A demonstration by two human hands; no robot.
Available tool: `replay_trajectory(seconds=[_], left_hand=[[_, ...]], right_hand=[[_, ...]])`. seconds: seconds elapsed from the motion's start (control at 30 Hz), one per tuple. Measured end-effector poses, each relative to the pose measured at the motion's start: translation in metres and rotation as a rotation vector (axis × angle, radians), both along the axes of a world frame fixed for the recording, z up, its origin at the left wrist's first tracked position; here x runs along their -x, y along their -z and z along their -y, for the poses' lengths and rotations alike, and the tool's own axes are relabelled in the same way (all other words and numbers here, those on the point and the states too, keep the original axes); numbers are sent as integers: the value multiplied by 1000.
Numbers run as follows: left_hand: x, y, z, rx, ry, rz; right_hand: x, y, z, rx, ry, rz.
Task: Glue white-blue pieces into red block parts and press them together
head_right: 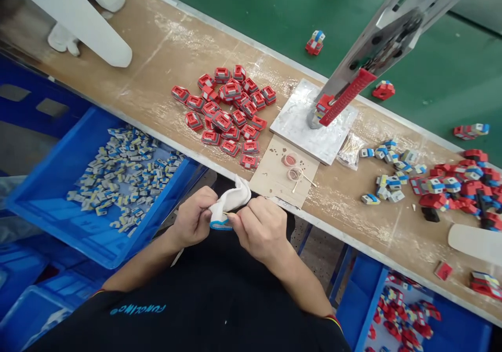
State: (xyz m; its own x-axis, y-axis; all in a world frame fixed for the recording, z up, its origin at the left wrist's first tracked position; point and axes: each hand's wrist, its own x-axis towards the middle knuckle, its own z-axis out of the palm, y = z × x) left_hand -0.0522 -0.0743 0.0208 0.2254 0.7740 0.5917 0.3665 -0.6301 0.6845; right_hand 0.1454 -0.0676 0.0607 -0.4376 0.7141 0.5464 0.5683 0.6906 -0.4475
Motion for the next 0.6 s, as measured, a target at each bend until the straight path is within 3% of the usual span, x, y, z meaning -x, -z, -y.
replay_trajectory(seconds=[0.13,0.27,0.37,0.43,0.5,0.6], left_hand=[[-2,2,-2,-105,28,-12],[-9,-3,2,122,66,225],[-15,-7,6,310,168,362],[-17,-7,8,352,235,399],[-17,-5,8,299,264,379],[-11,-6,4,88,304,219]], right_hand=[[-1,5,2,174,-28,-112],[-5,12,-1,162,-123,-226],[-7,16,-2,142,-195,-295],[-6,18,0,199,-206,-362],[-2,19,4,304,-199,-459],[4,18,14,530,-203,-607]])
